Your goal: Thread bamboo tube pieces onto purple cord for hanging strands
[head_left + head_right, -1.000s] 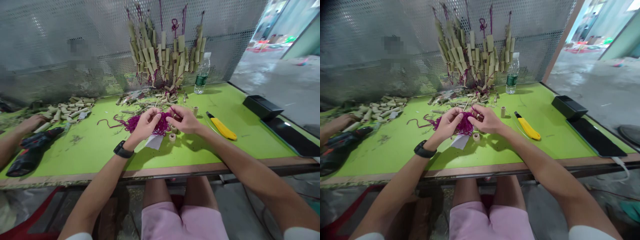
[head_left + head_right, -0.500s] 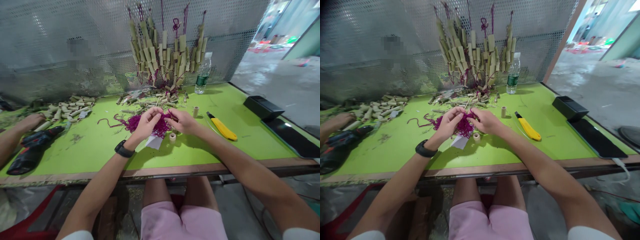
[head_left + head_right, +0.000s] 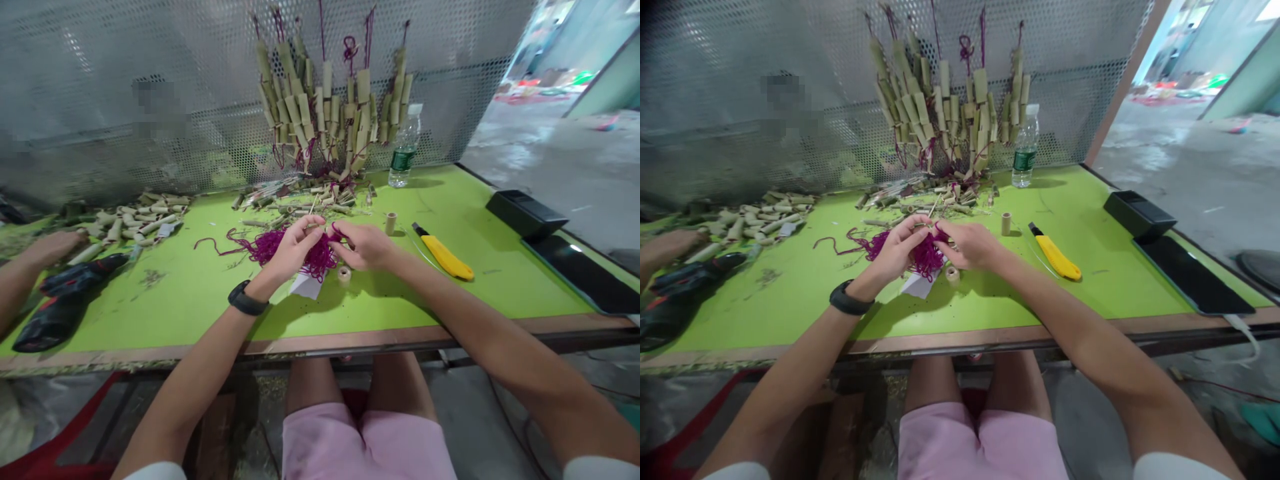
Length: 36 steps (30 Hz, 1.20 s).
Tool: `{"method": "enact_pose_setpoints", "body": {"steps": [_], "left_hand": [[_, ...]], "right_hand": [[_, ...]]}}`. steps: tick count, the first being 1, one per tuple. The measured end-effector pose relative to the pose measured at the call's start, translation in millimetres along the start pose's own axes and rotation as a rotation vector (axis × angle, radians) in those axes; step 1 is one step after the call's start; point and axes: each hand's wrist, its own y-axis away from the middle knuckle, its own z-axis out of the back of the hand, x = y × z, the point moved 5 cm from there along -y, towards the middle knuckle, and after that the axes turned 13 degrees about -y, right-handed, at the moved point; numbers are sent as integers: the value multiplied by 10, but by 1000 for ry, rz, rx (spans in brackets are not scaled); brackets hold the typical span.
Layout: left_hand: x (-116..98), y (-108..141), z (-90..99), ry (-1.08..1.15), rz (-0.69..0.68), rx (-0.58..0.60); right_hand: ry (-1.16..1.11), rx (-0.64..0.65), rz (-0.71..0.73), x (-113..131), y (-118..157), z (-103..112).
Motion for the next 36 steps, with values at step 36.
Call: {"method": "enact_pose_setpoints", "body": {"steps": [36], "left_hand": [[-259,102,4,-314,-276,-51]], "right_hand": [[-566,-218,-409,-94,-19,58]]}}
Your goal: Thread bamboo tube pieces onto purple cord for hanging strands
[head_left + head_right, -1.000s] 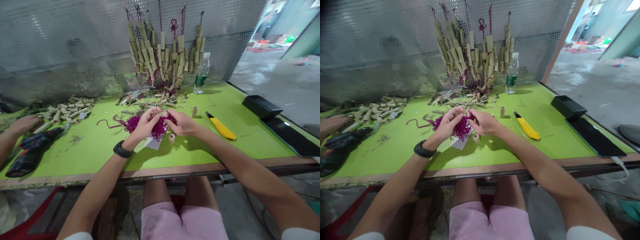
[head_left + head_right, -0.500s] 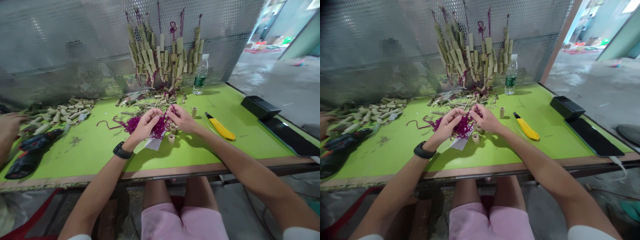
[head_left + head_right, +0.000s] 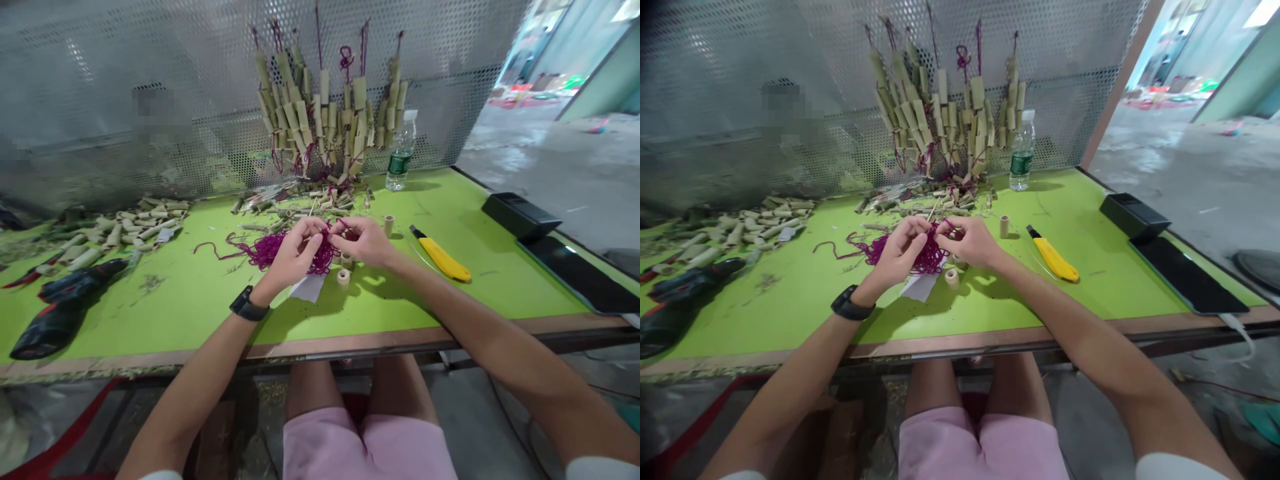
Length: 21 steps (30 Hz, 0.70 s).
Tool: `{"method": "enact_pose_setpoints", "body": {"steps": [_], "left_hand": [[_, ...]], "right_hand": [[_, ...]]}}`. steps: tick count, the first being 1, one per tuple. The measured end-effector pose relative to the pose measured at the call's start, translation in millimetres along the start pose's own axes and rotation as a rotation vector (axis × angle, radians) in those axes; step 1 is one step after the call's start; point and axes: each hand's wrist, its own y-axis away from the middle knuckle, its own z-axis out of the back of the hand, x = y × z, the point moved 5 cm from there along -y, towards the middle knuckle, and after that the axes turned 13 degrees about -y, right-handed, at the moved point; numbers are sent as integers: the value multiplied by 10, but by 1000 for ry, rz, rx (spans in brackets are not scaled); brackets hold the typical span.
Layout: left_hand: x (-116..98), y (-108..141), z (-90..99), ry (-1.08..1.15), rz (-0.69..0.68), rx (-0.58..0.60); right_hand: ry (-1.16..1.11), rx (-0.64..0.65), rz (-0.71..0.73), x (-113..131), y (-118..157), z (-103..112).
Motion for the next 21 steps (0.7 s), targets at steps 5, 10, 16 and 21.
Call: {"method": "enact_pose_setpoints", "body": {"steps": [5,10,16,21], "left_hand": [[-14,3,-9,-116,8,-12],[48,17,-65,-104,77,-1],[61,15,-53,-135,71,-31],[-11,3,-27,-239,-17,-29]], "right_hand": [[-5,-11,31,20,3,-5],[53,2,72,66,16,-16],[194,29,114,53,15,-19],[242,31,122,33,14,-11]]}}
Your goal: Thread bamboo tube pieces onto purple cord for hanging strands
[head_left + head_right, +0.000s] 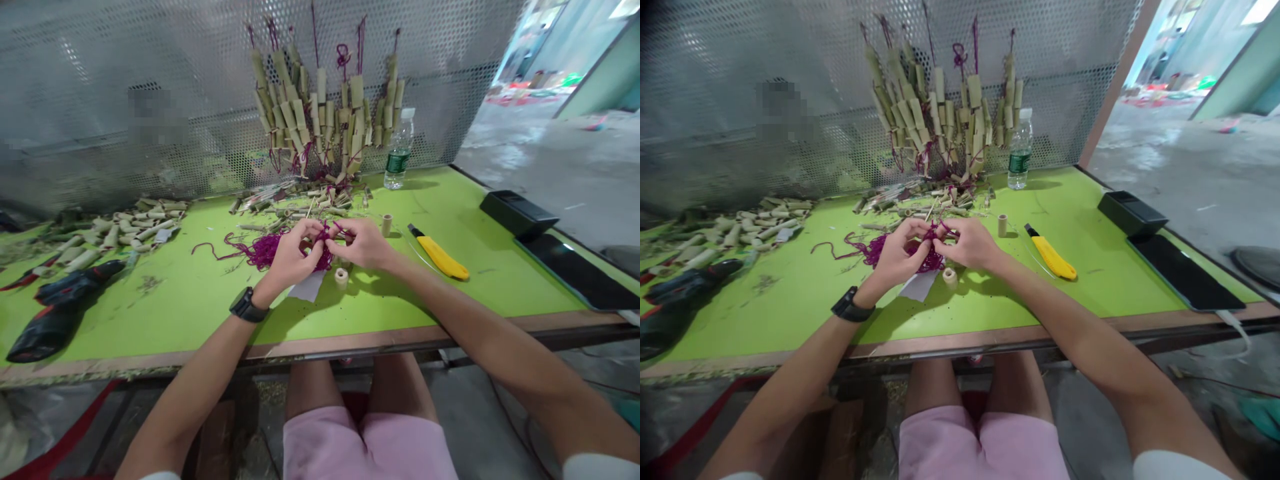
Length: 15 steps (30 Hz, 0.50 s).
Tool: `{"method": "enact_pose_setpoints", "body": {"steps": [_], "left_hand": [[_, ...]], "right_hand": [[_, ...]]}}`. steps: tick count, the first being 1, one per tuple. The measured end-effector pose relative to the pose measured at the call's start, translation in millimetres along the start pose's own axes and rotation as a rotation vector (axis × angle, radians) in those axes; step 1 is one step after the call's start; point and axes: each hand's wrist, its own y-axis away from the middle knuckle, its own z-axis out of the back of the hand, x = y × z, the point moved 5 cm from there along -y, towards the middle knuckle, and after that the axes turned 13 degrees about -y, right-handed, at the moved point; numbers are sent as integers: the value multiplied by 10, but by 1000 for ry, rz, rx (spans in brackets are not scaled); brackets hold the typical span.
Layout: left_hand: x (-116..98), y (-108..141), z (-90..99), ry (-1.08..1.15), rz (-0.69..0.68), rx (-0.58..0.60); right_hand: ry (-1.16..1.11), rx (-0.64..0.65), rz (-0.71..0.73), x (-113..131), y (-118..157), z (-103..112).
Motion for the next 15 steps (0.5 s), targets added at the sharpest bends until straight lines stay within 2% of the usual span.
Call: {"method": "enact_pose_setpoints", "body": {"steps": [4,8,15], "left_hand": [[-33,0,16,-31,-14,-19],[-3,4,27,-35,47,-38],[80,2,100,29,126,-106]], "right_hand": [[-16,-19,-6,-4,4,7],[3,-37,17,6,-11,24],[55,-114,28,24,-60,213]]}}
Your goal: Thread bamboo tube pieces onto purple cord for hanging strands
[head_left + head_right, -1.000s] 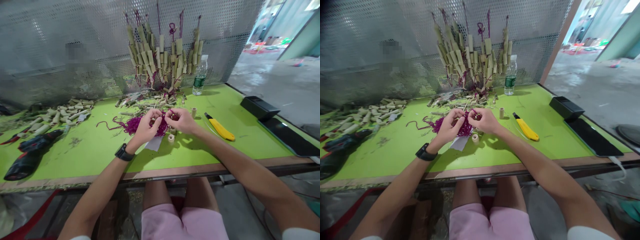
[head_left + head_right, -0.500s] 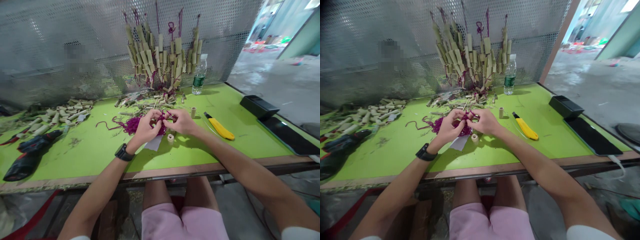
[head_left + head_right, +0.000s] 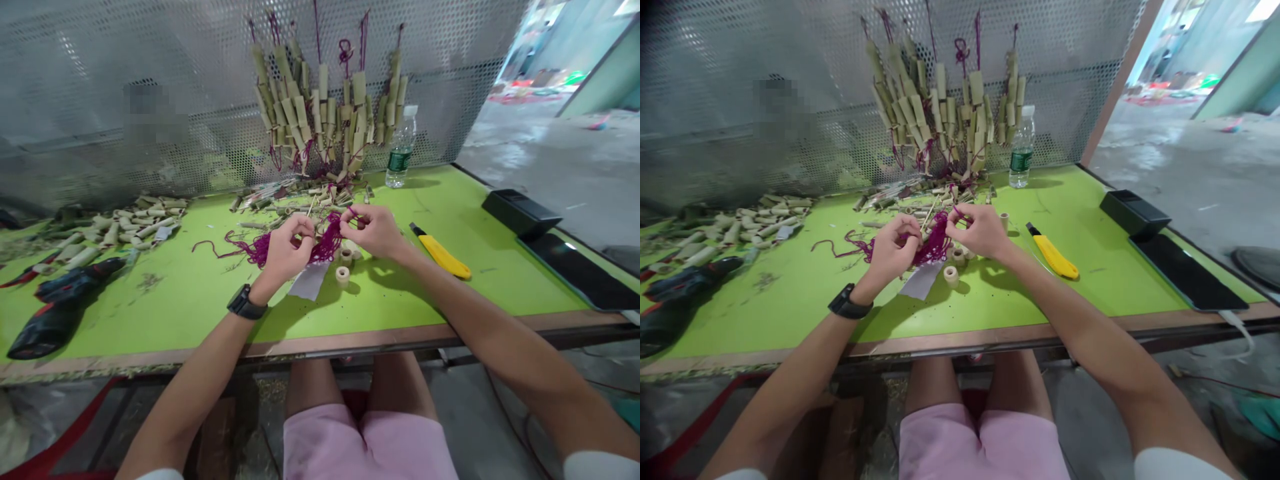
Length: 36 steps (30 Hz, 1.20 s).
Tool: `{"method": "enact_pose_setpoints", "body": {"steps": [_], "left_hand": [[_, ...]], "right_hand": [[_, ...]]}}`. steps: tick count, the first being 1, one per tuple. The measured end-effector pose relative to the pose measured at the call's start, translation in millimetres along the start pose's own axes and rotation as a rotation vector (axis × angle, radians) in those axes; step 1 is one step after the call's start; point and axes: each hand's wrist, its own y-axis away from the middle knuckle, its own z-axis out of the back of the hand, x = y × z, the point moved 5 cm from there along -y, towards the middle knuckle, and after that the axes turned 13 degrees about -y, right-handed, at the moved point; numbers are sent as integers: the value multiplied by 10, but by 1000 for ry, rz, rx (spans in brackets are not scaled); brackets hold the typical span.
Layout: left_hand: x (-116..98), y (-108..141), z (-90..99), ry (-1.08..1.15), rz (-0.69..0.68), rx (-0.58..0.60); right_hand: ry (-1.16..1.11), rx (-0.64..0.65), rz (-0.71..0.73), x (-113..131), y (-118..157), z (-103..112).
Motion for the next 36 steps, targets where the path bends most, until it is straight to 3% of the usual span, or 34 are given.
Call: {"method": "enact_pose_setpoints", "body": {"steps": [10,18,28,36], "left_hand": [[-41,24,-111,-56,20,104],[-20,-4,-69,-87,82,61],[58,-9,-95,65,142,75],[29,19,-152,57,71,147]], "right_hand": [[63,99,77,46,56,-169],[89,59,101,46,61,-147],[-41,81,2,24,48,-159],[-18,98,9,29,74,-196]]}}
